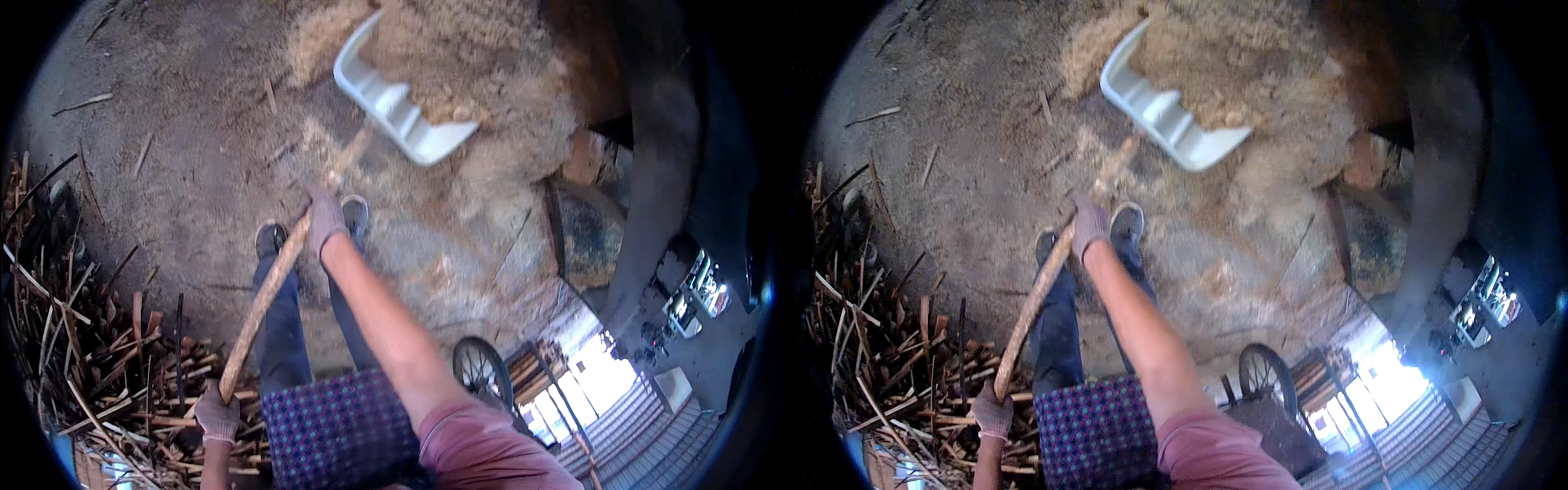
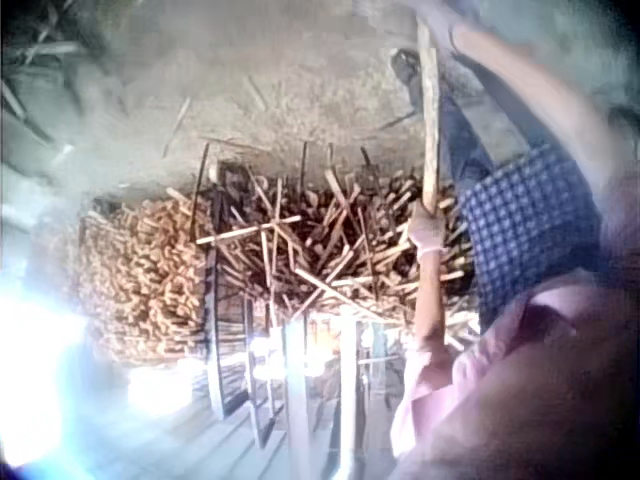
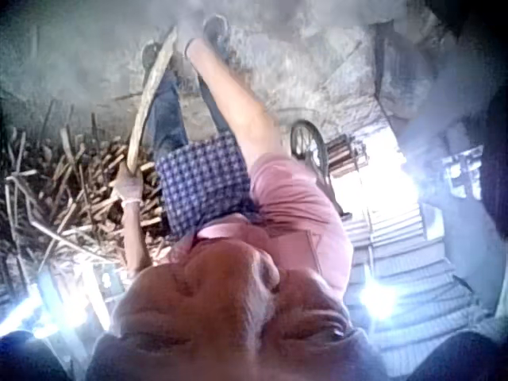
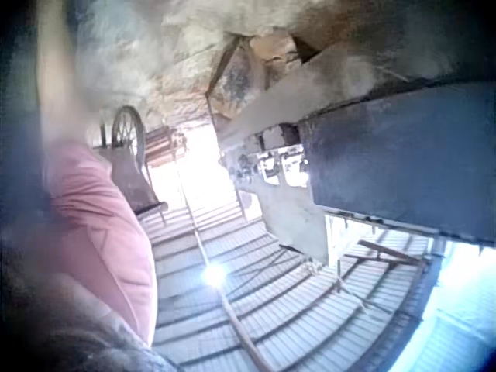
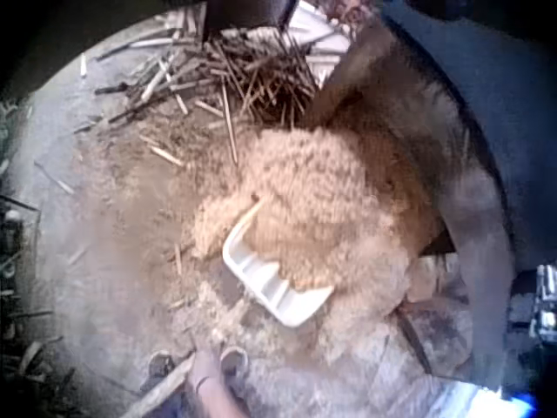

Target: The person gathers and stacks wooden planks in a workshop. They then use a shovel to scoop sawdust from the floor and load it into a wheelbarrow. The person wears gloves and is seen working in a wood processing facility.

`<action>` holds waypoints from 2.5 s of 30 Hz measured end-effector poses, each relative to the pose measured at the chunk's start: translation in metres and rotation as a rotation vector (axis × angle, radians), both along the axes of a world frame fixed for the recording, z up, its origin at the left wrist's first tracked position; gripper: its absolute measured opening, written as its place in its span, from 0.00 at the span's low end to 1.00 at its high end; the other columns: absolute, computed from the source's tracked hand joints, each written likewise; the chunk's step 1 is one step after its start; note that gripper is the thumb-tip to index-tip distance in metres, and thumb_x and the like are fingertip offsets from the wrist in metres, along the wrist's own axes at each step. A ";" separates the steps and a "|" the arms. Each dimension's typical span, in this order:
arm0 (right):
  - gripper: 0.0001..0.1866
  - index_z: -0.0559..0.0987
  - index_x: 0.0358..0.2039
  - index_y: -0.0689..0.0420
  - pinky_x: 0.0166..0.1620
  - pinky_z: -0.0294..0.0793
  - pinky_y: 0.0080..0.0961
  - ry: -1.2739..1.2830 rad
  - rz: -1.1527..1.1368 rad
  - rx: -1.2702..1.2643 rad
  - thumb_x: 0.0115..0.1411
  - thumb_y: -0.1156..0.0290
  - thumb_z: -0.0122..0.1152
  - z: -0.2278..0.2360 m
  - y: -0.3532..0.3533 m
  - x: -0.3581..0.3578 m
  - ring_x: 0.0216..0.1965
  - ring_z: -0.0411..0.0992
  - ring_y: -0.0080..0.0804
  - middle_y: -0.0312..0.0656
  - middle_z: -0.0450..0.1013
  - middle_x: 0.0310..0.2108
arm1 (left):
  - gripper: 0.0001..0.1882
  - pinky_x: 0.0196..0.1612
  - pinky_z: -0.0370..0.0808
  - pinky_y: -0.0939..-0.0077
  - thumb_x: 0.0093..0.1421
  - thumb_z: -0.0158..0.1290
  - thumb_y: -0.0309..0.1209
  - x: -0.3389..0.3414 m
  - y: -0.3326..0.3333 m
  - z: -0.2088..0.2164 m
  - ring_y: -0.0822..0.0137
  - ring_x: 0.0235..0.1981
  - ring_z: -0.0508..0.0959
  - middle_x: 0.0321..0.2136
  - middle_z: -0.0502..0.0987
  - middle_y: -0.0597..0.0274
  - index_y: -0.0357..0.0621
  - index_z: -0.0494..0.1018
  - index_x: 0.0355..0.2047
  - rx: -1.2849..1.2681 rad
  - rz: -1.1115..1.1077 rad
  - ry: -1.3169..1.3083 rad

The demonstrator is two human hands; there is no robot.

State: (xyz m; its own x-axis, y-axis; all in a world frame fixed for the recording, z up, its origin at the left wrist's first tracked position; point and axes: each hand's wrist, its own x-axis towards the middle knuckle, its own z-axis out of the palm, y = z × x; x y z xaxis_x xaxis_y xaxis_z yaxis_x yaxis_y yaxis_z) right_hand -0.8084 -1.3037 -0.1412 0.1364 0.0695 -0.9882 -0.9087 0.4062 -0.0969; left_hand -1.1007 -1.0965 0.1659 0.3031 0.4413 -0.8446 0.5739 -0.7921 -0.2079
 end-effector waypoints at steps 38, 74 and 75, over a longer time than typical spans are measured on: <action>0.11 0.70 0.36 0.58 0.34 0.78 0.48 -0.042 0.054 -0.167 0.65 0.64 0.56 -0.014 -0.060 0.129 0.25 0.70 0.39 0.44 0.66 0.27 | 0.17 0.37 0.78 0.52 0.49 0.59 0.28 0.021 -0.031 -0.196 0.39 0.36 0.81 0.30 0.80 0.42 0.42 0.77 0.41 -0.303 0.159 -0.276; 0.12 0.71 0.24 0.52 0.28 0.78 0.44 0.025 -0.322 0.214 0.62 0.64 0.63 0.258 -0.036 -0.128 0.19 0.68 0.35 0.38 0.66 0.17 | 0.24 0.41 0.79 0.49 0.55 0.63 0.42 -0.083 0.010 0.238 0.44 0.38 0.83 0.32 0.84 0.49 0.51 0.77 0.51 -0.066 -0.137 -0.029; 0.13 0.71 0.24 0.51 0.28 0.78 0.44 0.058 -0.363 0.214 0.62 0.64 0.63 0.273 -0.037 -0.139 0.19 0.68 0.35 0.38 0.66 0.17 | 0.25 0.42 0.79 0.49 0.54 0.63 0.41 -0.087 0.018 0.251 0.44 0.38 0.83 0.32 0.84 0.49 0.52 0.77 0.53 -0.063 -0.128 -0.086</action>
State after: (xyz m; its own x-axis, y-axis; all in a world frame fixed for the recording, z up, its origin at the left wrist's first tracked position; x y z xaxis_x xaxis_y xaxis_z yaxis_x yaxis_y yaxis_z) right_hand -0.9479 -1.3404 0.1317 0.1341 0.2319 -0.9634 -0.7043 0.7062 0.0719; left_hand -1.1882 -1.0785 0.4170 0.4259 0.3411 -0.8380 0.4811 -0.8698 -0.1096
